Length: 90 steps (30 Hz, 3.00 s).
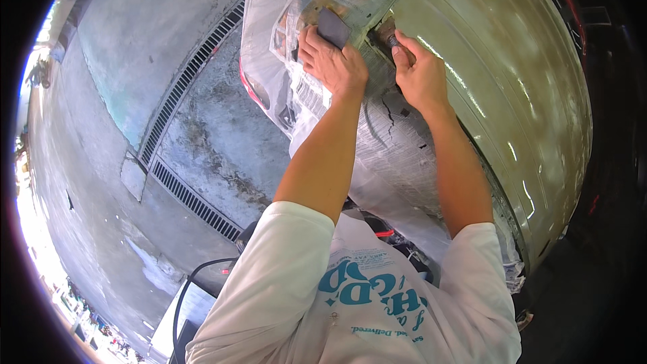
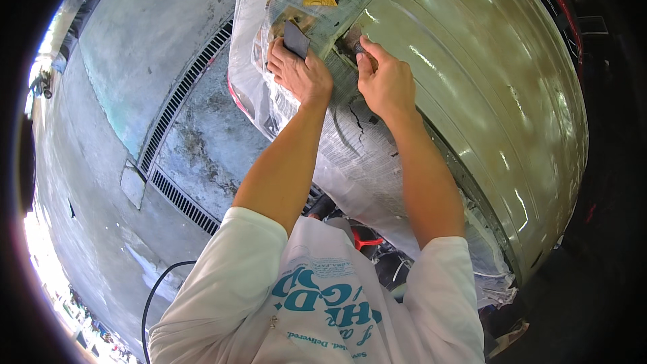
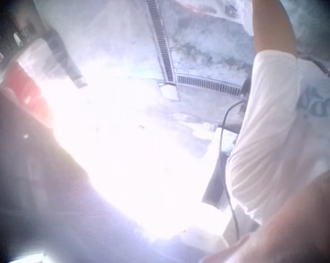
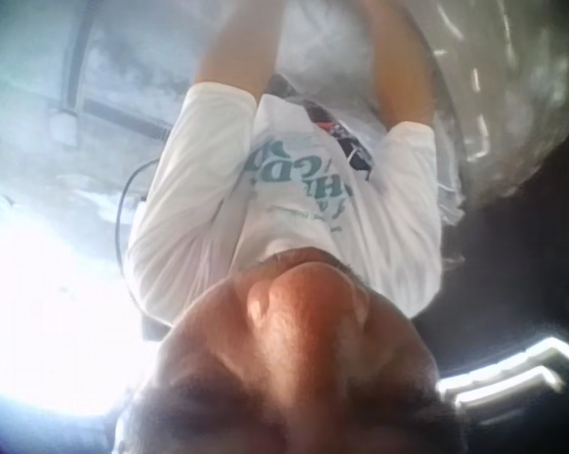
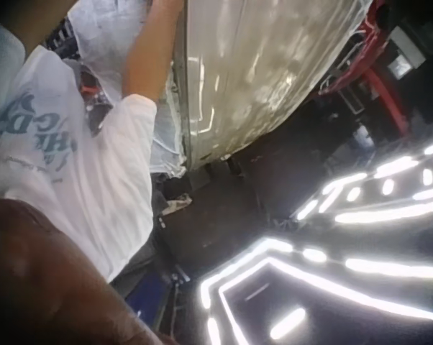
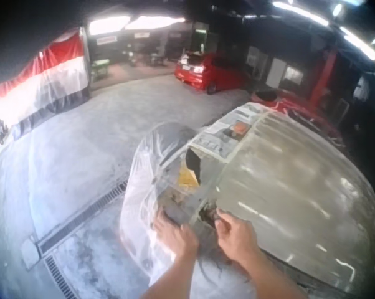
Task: The person applies body filler to the front edge of a car hood using a putty knife and a sanding block. They spread the filler along the seam and smooth it with the sanding block.
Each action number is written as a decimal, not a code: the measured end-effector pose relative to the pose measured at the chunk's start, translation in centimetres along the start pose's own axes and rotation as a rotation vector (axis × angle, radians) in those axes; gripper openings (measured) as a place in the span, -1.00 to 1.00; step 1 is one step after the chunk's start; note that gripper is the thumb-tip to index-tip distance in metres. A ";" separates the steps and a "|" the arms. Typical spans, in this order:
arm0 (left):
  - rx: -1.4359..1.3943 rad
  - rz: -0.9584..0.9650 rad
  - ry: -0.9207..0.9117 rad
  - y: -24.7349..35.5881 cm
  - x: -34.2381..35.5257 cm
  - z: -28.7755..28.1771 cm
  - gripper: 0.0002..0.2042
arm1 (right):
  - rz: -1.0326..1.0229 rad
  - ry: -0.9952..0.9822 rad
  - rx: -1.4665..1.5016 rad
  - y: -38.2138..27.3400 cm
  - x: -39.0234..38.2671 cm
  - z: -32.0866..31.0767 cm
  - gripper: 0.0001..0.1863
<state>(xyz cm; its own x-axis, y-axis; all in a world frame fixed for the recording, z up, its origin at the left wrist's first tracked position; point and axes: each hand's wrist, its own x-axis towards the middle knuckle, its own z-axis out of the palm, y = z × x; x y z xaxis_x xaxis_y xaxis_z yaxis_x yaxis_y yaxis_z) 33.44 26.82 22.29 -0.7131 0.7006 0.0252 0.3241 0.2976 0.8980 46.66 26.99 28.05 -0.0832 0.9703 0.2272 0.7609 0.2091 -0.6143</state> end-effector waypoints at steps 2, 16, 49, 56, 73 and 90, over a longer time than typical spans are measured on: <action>0.003 -0.024 0.006 0.1 0.3 -0.5 -0.40 | 0.194 -0.118 0.112 -0.6 0.2 -0.6 -0.56; 0.102 0.001 0.160 -2.9 1.0 1.3 -0.47 | 0.236 0.226 0.235 2.5 -10.0 -6.2 -0.45; 0.201 -0.019 0.060 0.8 0.9 0.3 -0.12 | 0.060 0.457 0.095 3.3 -12.0 -4.8 -0.55; 0.168 -0.030 0.042 0.9 0.6 0.3 -0.13 | 0.026 0.333 0.010 3.0 -11.3 -4.8 -0.50; 0.145 -0.010 0.053 0.8 0.7 0.1 -0.23 | -0.131 0.085 -0.456 -1.2 -4.1 1.8 -0.49; 0.064 -0.002 0.022 0.5 1.1 0.3 -0.20 | -0.111 0.197 -0.401 -2.4 -2.6 2.4 -0.44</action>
<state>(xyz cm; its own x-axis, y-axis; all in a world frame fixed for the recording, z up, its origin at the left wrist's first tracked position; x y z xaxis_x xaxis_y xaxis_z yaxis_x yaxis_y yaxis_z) 33.01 27.92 22.67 -0.7268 0.6861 0.0339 0.3613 0.3398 0.8683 43.49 24.28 27.12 -0.0839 0.8950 0.4380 0.9465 0.2091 -0.2459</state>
